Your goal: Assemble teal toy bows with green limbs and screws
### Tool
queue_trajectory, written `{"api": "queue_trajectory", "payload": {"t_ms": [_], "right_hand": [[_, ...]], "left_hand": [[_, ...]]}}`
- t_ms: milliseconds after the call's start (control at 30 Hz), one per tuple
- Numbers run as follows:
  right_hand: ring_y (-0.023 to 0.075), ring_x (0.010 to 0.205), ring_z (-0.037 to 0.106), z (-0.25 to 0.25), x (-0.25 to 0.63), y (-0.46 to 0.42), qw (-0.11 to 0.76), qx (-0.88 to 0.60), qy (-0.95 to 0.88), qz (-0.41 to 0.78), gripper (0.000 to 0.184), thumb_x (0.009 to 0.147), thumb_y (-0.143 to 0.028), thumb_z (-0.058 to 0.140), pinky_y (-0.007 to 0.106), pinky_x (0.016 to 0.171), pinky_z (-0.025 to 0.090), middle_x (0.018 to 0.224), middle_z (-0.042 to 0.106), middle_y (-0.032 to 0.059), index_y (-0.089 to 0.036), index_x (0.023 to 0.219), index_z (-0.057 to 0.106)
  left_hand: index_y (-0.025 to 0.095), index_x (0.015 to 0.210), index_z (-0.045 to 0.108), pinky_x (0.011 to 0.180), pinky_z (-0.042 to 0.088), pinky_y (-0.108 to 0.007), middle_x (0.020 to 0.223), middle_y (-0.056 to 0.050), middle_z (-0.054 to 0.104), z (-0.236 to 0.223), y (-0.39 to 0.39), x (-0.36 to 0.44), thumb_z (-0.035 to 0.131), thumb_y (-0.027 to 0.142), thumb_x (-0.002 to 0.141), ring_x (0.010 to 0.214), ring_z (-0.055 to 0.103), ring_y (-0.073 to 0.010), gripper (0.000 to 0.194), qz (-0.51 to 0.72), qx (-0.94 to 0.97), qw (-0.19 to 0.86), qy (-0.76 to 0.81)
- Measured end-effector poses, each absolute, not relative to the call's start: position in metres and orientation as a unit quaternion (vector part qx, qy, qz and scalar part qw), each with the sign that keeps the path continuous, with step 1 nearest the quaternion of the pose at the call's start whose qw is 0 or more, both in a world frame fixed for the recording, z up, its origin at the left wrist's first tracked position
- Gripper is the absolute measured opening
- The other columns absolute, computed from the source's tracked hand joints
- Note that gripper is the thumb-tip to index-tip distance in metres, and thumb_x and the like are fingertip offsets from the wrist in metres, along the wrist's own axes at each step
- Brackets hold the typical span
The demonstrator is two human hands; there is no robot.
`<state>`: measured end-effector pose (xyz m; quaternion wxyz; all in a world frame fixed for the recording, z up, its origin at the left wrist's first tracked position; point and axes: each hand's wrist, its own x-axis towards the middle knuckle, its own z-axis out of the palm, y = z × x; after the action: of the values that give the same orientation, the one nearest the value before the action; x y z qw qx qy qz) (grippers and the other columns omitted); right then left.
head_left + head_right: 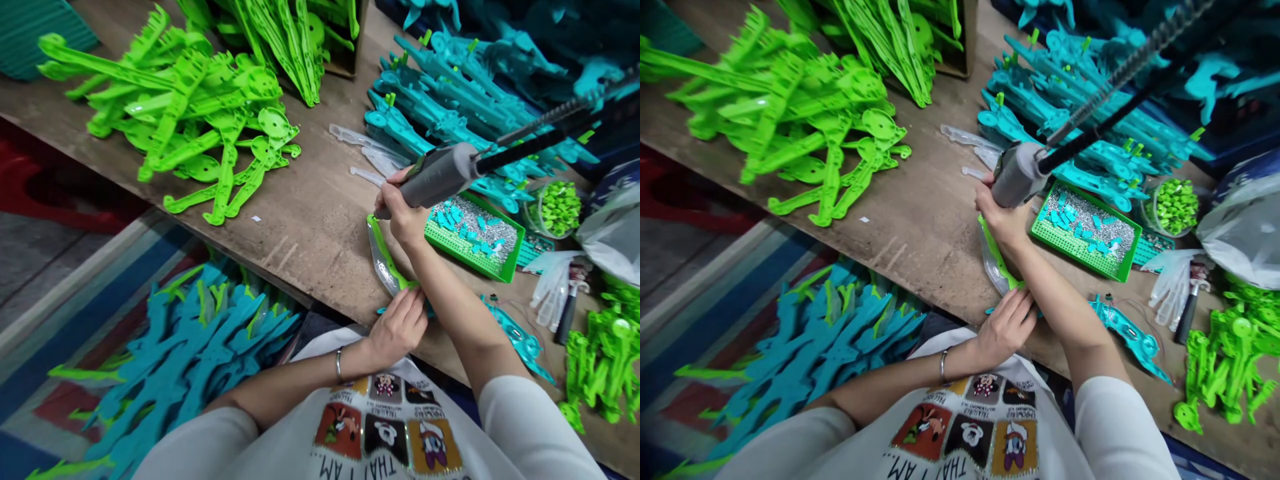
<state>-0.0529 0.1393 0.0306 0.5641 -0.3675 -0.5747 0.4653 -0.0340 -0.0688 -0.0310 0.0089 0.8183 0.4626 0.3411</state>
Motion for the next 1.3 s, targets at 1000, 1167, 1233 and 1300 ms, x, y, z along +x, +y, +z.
{"api": "queue_trajectory", "payload": {"t_ms": [1000, 1167, 1233, 1300], "right_hand": [[0.0136, 0.079, 0.064, 0.074, 0.219, 0.068, 0.51, -0.569, -0.565, 0.309, 0.026, 0.082, -0.039, 0.07, 0.032, 0.077, 0.054, 0.081, 0.068, -0.0035, -0.03, 0.105, 0.062], [0.0148, 0.087, 0.066, 0.076, 0.245, 0.069, 0.485, -0.582, -0.564, 0.329, 0.046, 0.075, -0.033, 0.083, 0.033, 0.08, 0.057, 0.088, 0.072, -0.0038, -0.029, 0.114, 0.06], [0.0167, 0.091, 0.068, 0.08, 0.256, 0.061, 0.457, -0.578, -0.582, 0.345, 0.056, 0.067, -0.03, 0.088, 0.035, 0.082, 0.058, 0.096, 0.074, -0.002, -0.027, 0.116, 0.062], [0.0178, 0.096, 0.07, 0.085, 0.273, 0.047, 0.417, -0.579, -0.613, 0.34, 0.063, 0.065, -0.028, 0.088, 0.036, 0.087, 0.059, 0.104, 0.075, 0.0004, -0.026, 0.122, 0.063]], "left_hand": [[0.02, 0.133, 0.07, 0.12, 0.046, -0.055, 0.151, -0.019, 0.06, -0.042, -0.051, -0.108, 0.059, 0.009, 0.098, 0.15, 0.049, -0.0333, 0.038, 0.314, 0.837, 0.005, 0.449], [0.024, 0.131, 0.071, 0.12, 0.047, -0.056, 0.156, -0.014, 0.056, -0.047, -0.047, -0.148, 0.063, 0.012, 0.095, 0.147, 0.052, -0.0341, 0.038, 0.291, 0.842, -0.011, 0.454], [0.03, 0.132, 0.071, 0.119, 0.048, -0.057, 0.159, -0.008, 0.054, -0.049, -0.044, -0.162, 0.065, 0.016, 0.095, 0.146, 0.053, -0.0333, 0.04, 0.292, 0.84, -0.008, 0.457], [0.033, 0.132, 0.07, 0.119, 0.048, -0.059, 0.16, -0.004, 0.053, -0.051, -0.04, -0.174, 0.066, 0.017, 0.094, 0.145, 0.054, -0.0332, 0.041, 0.288, 0.838, -0.01, 0.464]]}}
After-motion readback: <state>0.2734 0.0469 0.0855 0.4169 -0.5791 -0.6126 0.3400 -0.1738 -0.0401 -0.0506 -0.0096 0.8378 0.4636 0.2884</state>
